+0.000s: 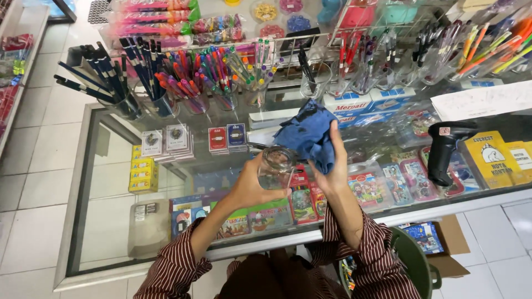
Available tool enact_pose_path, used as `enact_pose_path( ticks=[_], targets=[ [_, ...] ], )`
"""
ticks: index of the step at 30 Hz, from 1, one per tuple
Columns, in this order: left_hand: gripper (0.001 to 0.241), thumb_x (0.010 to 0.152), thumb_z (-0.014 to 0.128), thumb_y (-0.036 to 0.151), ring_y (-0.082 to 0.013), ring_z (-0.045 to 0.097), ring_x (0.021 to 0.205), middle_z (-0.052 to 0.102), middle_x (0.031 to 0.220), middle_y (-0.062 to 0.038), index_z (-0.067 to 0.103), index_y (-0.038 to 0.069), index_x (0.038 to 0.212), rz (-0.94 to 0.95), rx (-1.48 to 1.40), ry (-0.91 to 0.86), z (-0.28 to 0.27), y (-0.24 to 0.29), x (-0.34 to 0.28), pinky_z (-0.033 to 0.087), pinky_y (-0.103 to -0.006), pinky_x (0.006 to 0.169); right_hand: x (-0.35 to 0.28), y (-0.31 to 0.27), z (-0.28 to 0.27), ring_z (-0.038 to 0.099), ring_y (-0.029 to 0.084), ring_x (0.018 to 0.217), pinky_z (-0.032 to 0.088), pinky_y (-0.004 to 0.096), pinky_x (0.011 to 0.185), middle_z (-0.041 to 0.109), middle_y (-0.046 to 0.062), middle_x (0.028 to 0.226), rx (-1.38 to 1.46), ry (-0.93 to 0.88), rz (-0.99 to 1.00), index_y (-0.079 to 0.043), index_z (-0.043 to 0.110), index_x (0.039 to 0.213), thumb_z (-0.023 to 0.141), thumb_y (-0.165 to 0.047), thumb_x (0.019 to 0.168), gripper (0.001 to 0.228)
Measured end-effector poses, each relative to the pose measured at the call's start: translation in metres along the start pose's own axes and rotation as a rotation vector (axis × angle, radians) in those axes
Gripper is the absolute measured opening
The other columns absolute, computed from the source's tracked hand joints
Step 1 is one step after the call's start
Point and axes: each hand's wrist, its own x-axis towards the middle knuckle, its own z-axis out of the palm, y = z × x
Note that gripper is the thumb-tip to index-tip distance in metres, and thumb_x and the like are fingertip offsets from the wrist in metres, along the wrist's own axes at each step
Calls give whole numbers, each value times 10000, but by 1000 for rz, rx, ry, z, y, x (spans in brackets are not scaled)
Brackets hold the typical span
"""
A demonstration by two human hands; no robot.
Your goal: The person cleans various pens and a glass container using a blue cloth at a store counter.
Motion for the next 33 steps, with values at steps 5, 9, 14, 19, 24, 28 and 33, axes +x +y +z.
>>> enact_pose_path(
  ticks=[5, 9, 14, 19, 24, 28, 33],
  targets=[
    [683, 688, 901, 203, -157, 750, 1028, 767, 1120, -86, 604, 13, 1274, 12, -47, -22, -2, -9, -3, 587, -350, 991, -17, -5, 31, 617, 311, 1259, 433, 453, 1119, 662, 179, 1346, -795, -417, -489, -26, 696, 1258, 570, -400, 1063, 441],
    [606, 691, 928, 192, -162, 760, 1038, 774, 1106, -88, 662, 12, 1205, -1, -99, -111, -7, -20, -8, 600, -349, 990, -15, 0, 43, 654, 367, 1274, 360, 539, 1273, 734, 199, 1197, -893, -714, -563, 36, 714, 1039, 523, -409, 1092, 488],
    [599, 694, 940, 204, -158, 708, 1009, 729, 1080, -68, 654, 16, 1185, -1, -209, -206, -6, -11, -9, 584, -342, 928, -16, 18, 23, 659, 271, 998, 449, 455, 1164, 685, 133, 855, -467, -665, -456, -74, 590, 781, 558, -477, 1055, 488],
    [670, 669, 946, 233, -148, 677, 964, 696, 1064, -25, 596, 38, 1206, 129, -173, -283, -9, -15, -9, 568, -316, 899, -19, 16, 20, 517, 127, 637, 445, 341, 874, 541, -1, 572, -150, -649, -271, -150, 433, 681, 573, -447, 1096, 530],
    [636, 712, 916, 206, -185, 694, 1039, 727, 1137, -77, 632, 20, 1250, 102, -288, -442, -11, -5, -12, 566, -362, 999, -6, 4, 22, 545, 153, 722, 459, 296, 886, 588, 36, 727, 614, -501, 40, -113, 507, 836, 471, -398, 1204, 467],
    [686, 768, 907, 212, -214, 686, 1126, 707, 1203, -94, 573, 38, 1342, 33, -584, -452, -5, -12, -11, 561, -413, 1084, -4, -18, 43, 677, 189, 817, 527, 361, 960, 649, 28, 813, 279, -1, -92, -127, 588, 877, 481, -428, 1005, 344],
    [736, 831, 826, 384, -269, 656, 1070, 645, 1172, -122, 522, 103, 1439, -155, -1249, -150, -2, -12, -2, 543, -464, 1009, 12, -3, -22, 646, 170, 912, 516, 321, 983, 716, 63, 1150, 487, -256, 47, -55, 653, 1278, 537, -361, 1181, 342]
  ],
)
